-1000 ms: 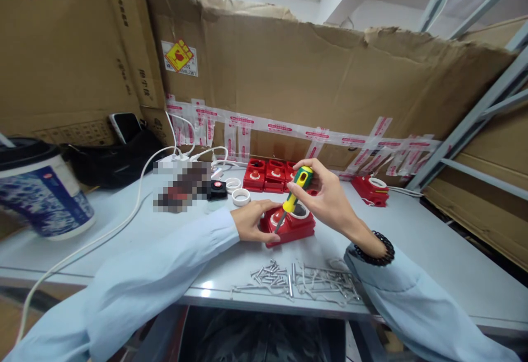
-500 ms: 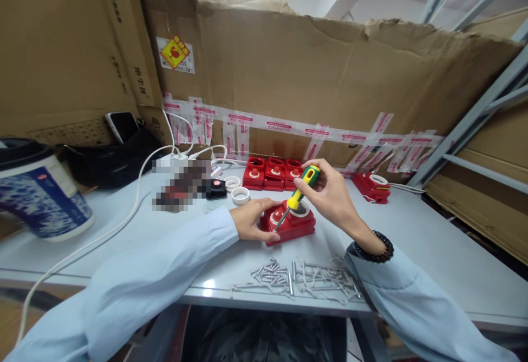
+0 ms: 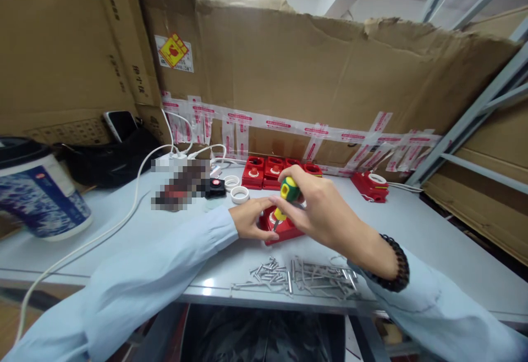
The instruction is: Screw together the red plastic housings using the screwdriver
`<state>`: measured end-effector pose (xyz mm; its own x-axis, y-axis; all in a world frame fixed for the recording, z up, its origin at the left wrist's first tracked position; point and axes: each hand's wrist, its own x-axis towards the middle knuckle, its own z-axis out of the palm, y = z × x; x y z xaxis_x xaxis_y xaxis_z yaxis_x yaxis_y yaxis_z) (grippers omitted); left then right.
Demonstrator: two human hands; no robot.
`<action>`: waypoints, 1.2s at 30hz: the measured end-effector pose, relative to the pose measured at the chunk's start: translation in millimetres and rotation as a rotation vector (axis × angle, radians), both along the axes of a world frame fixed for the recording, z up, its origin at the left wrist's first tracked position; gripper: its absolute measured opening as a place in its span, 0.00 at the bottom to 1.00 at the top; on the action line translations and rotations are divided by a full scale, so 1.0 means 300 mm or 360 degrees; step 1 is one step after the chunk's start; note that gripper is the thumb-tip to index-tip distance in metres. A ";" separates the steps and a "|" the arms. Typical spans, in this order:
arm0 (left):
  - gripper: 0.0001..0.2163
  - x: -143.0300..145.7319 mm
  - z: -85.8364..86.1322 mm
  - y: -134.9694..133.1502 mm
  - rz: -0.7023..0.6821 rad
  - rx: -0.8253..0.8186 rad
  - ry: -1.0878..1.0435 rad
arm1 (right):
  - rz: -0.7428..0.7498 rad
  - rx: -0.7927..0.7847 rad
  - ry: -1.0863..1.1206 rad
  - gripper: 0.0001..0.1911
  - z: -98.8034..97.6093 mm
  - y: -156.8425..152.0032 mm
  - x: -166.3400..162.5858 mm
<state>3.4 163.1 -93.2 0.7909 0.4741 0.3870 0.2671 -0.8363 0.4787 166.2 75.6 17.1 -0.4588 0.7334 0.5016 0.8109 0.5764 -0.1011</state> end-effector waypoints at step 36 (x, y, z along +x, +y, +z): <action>0.30 -0.003 -0.003 0.011 0.0028 0.0065 0.0089 | 0.0072 -0.0135 -0.0952 0.16 0.166 0.044 -0.061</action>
